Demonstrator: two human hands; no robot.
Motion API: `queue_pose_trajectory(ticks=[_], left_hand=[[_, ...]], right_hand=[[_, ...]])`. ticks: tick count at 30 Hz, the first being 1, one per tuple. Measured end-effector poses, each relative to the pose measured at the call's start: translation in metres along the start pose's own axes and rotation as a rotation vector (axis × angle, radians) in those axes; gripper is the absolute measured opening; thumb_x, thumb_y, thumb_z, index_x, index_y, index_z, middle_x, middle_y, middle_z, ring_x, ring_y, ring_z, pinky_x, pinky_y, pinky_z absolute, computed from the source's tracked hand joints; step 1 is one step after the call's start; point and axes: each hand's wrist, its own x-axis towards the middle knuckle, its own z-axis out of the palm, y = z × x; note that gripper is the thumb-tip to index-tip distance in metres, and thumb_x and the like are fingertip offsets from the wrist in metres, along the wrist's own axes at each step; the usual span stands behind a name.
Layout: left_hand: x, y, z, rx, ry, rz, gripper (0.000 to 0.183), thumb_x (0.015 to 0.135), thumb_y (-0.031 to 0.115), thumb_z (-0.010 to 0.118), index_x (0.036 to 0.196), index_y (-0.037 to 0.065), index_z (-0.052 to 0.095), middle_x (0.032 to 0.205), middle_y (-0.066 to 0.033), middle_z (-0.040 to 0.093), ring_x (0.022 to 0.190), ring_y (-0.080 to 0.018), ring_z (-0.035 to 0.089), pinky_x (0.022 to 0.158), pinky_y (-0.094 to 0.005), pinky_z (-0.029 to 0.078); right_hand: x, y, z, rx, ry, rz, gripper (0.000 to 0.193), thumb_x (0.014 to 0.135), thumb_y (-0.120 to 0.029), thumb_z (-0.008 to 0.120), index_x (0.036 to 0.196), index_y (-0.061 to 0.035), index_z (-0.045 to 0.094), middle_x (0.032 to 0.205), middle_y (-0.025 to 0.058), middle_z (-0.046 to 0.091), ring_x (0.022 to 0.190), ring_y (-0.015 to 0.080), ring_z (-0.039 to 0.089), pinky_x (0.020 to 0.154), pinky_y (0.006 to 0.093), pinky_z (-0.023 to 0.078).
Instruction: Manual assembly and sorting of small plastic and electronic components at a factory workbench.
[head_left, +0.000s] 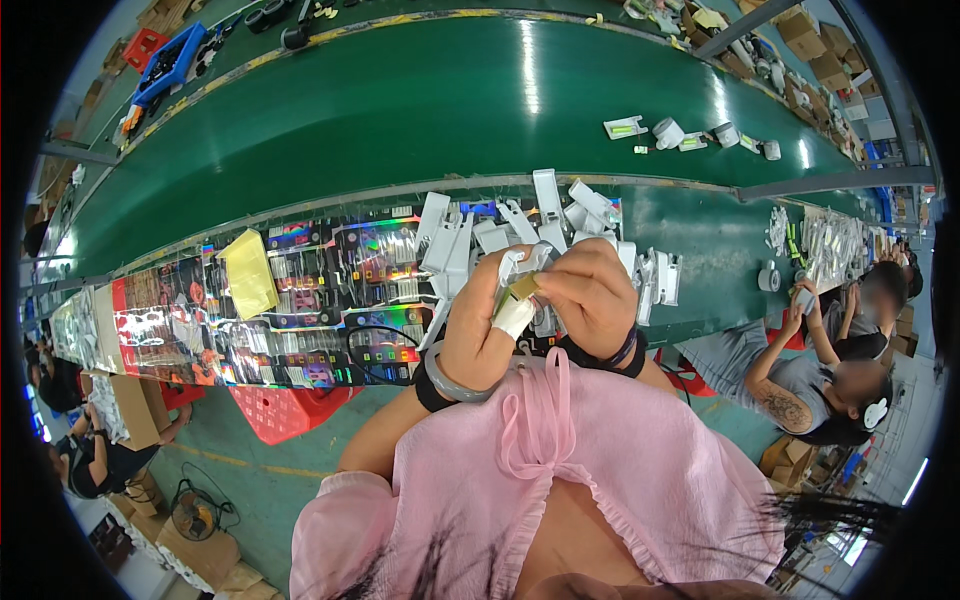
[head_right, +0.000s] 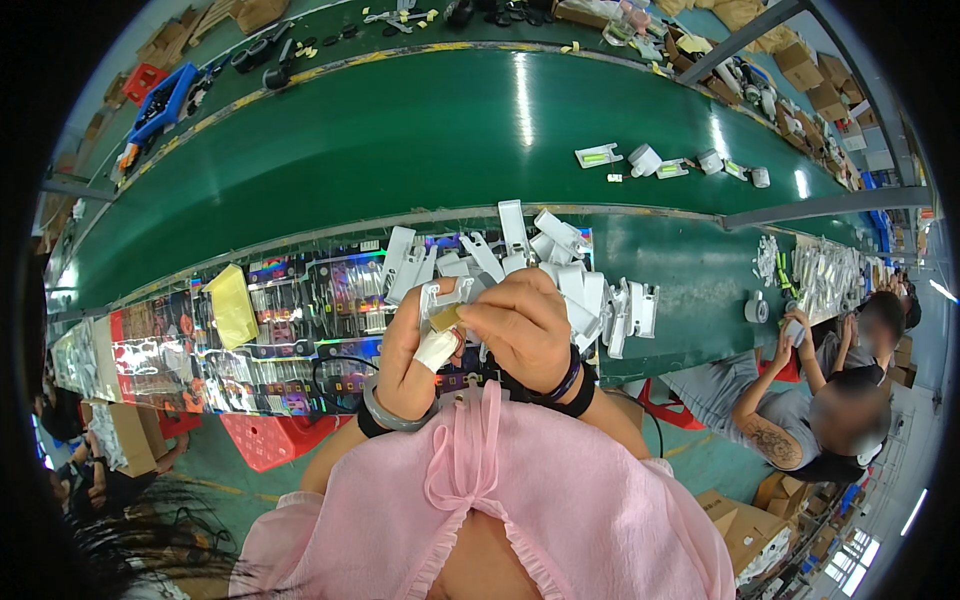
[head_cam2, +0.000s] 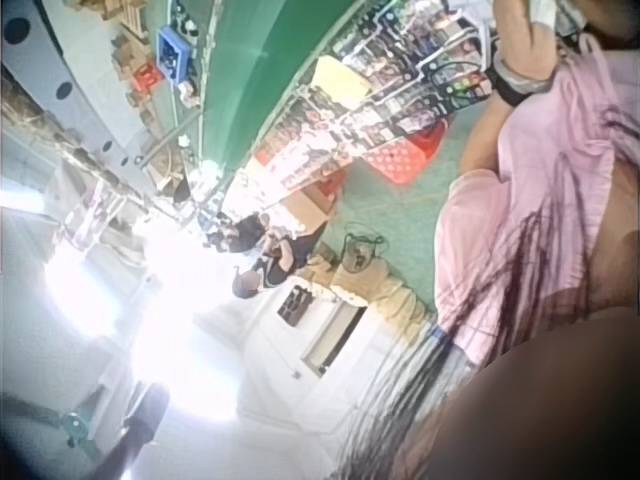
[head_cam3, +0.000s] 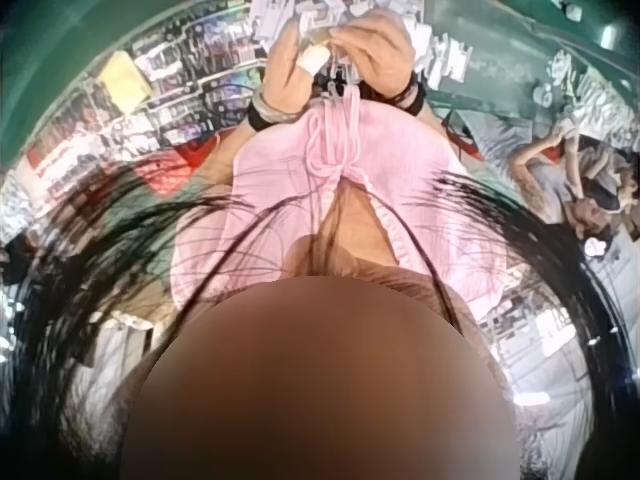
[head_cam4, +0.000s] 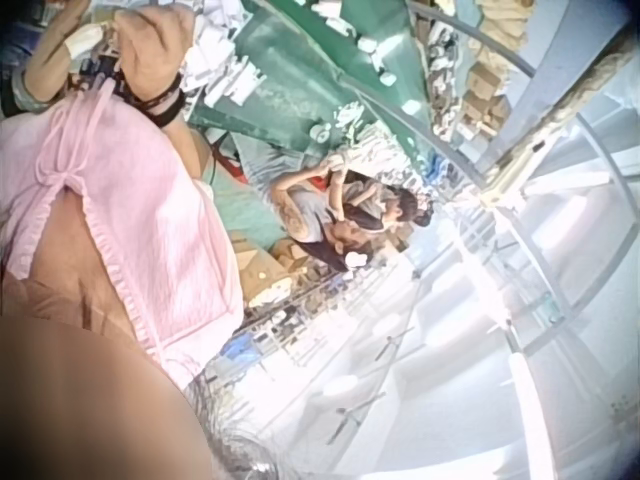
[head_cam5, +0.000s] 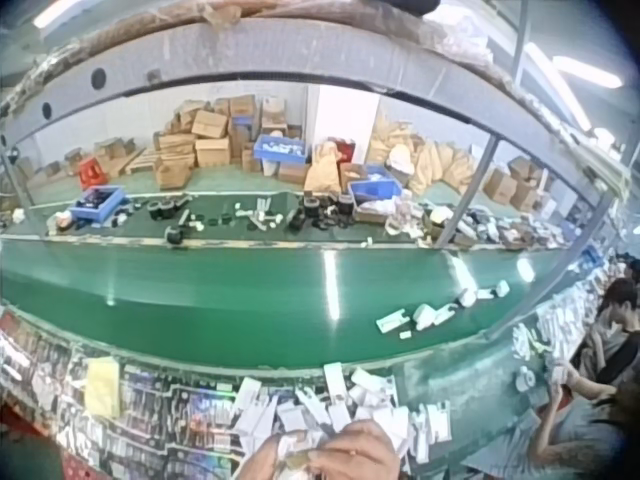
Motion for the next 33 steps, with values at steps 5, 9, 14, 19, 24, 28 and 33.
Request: queue_pose_trajectory(ticks=[5,9,14,19,24,28,33], left_hand=[[0.003,-0.001,-0.002,0.1,-0.004,0.029,0.043,0.083,0.001,0.046,0.126,-0.005,0.045,0.103,-0.0161,0.057,0.088,-0.0238,0.06,0.079,-0.032,0.047],[0.004,0.002,-0.004,0.044,-0.061,0.03,0.044,0.085,0.002,0.047,0.128,-0.005,0.043,0.107,-0.0169,0.058,0.092,-0.0242,0.061,0.083,-0.0316,0.047],[0.002,-0.004,0.002,-0.125,-0.009,0.011,0.047,0.088,0.008,0.054,0.132,-0.005,0.041,0.119,-0.0183,0.056,0.104,-0.0255,0.059,0.089,-0.032,0.045],[0.002,-0.01,0.003,0.018,0.033,0.011,0.048,0.089,0.01,0.054,0.133,-0.004,0.041,0.124,-0.0186,0.055,0.105,-0.0286,0.059,0.089,-0.0321,0.045],[0.003,-0.014,0.003,0.049,0.049,0.036,0.044,0.096,0.016,0.049,0.136,0.001,0.041,0.084,-0.0004,0.057,0.065,-0.0045,0.05,0.056,-0.019,0.041],[0.004,-0.005,0.002,0.055,0.053,-0.021,0.044,0.09,0.012,0.056,0.13,-0.002,0.047,0.118,-0.0187,0.058,0.1,-0.0301,0.06,0.085,-0.0323,0.046],[0.005,-0.005,0.003,0.056,0.069,-0.014,0.043,0.09,0.013,0.058,0.129,0.0,0.049,0.111,-0.0178,0.059,0.095,-0.0286,0.061,0.082,-0.0317,0.047]], right_hand=[[0.002,0.002,-0.001,0.035,-0.028,0.01,0.029,0.063,-0.002,0.077,0.09,-0.0102,0.071,0.084,0.003,0.062,0.072,0.0225,0.054,0.063,0.0326,0.045],[0.0,-0.002,0.003,0.014,0.002,0.033,0.028,0.063,-0.002,0.077,0.09,-0.0099,0.071,0.084,0.0032,0.062,0.072,0.0227,0.055,0.063,0.0327,0.045],[0.002,-0.001,0.002,0.022,-0.017,0.029,0.028,0.064,-0.001,0.077,0.089,-0.0083,0.07,0.084,0.0036,0.062,0.075,0.0238,0.056,0.066,0.0336,0.045],[0.001,-0.002,0.002,0.001,-0.019,0.032,0.028,0.063,-0.001,0.077,0.089,-0.0081,0.07,0.085,0.0038,0.062,0.077,0.0253,0.056,0.068,0.0344,0.046],[0.001,-0.002,0.001,-0.025,-0.038,0.031,0.027,0.062,-0.001,0.076,0.088,-0.0081,0.07,0.086,0.0036,0.063,0.08,0.026,0.057,0.07,0.0346,0.047],[0.006,0.004,-0.004,-0.021,-0.099,-0.009,0.027,0.063,-0.001,0.075,0.088,-0.0083,0.07,0.087,0.0037,0.063,0.08,0.0266,0.058,0.071,0.0349,0.048],[0.006,-0.001,-0.005,-0.044,-0.121,-0.02,0.027,0.063,-0.001,0.075,0.088,-0.0078,0.07,0.087,0.0044,0.063,0.08,0.027,0.058,0.07,0.0349,0.048]])
